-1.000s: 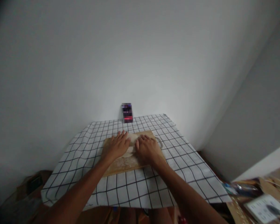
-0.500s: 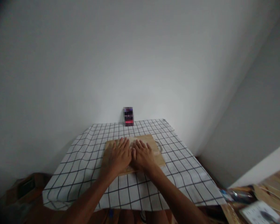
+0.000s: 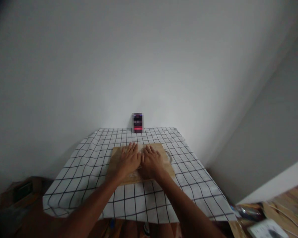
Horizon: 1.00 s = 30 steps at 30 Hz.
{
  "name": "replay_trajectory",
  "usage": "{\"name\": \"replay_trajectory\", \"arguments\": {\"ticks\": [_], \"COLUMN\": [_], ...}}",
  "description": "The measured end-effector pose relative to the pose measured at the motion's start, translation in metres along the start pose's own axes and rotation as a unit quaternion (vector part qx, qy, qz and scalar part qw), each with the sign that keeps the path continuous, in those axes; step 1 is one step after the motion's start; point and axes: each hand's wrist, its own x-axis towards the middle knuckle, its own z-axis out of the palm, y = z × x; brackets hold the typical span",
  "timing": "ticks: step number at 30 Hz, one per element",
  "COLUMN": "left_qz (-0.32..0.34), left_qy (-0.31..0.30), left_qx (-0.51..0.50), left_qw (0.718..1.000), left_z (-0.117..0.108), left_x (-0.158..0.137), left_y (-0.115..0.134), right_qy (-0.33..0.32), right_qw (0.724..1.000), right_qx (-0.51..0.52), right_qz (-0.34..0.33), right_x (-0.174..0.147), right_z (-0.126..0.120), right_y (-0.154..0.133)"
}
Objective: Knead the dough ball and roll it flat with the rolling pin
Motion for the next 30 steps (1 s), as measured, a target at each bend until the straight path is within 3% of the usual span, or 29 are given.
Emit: {"name": "replay_trajectory", "arguments": {"ticks": [2, 6, 9, 12, 16, 21, 25, 28, 30], "left_qz": [0.032, 0.003, 0.005, 0.062, 0.033, 0.048, 0.013, 0.031, 0.048], "left_qy": [0.034, -0.033, -0.005, 0.032, -0.026, 0.025, -0.016, 0.007, 0.022], "left_qx": [-0.005, -0.001, -0.008, -0.019, -0.015, -0.024, -0.015, -0.014, -0.017], "left_qw": [0.999, 0.999, 1.000, 0.997, 0.999, 0.998, 1.000, 0.999, 0.998], "left_z": [0.000, -0.001, 0.004, 0.007, 0.002, 0.003, 0.001, -0.001, -0.003], "left_x": [-0.002, 0.003, -0.002, -0.007, -0.001, -0.005, -0.004, -0.007, -0.009], "left_y": [0.002, 0.005, 0.006, 0.005, 0.006, 0.010, 0.012, 0.012, 0.013], "right_qy": [0.005, -0.012, -0.005, 0.036, 0.002, 0.025, -0.010, -0.005, 0.007], "right_qw": [1.000, 1.000, 1.000, 0.999, 1.000, 0.999, 0.999, 0.999, 1.000], "right_qx": [0.012, 0.003, 0.005, 0.012, -0.002, 0.019, 0.018, 0.015, 0.010], "right_qz": [0.002, 0.023, 0.025, -0.012, 0.030, 0.015, 0.037, 0.044, 0.015], "right_x": [-0.003, -0.002, -0.007, -0.013, -0.009, -0.013, -0.012, -0.014, -0.016], "right_z": [-0.001, -0.005, -0.001, 0.004, 0.002, 0.003, -0.002, -0.005, -0.008], "right_y": [-0.001, -0.001, 0.002, 0.004, 0.005, 0.003, 0.001, 0.000, 0.000]}}
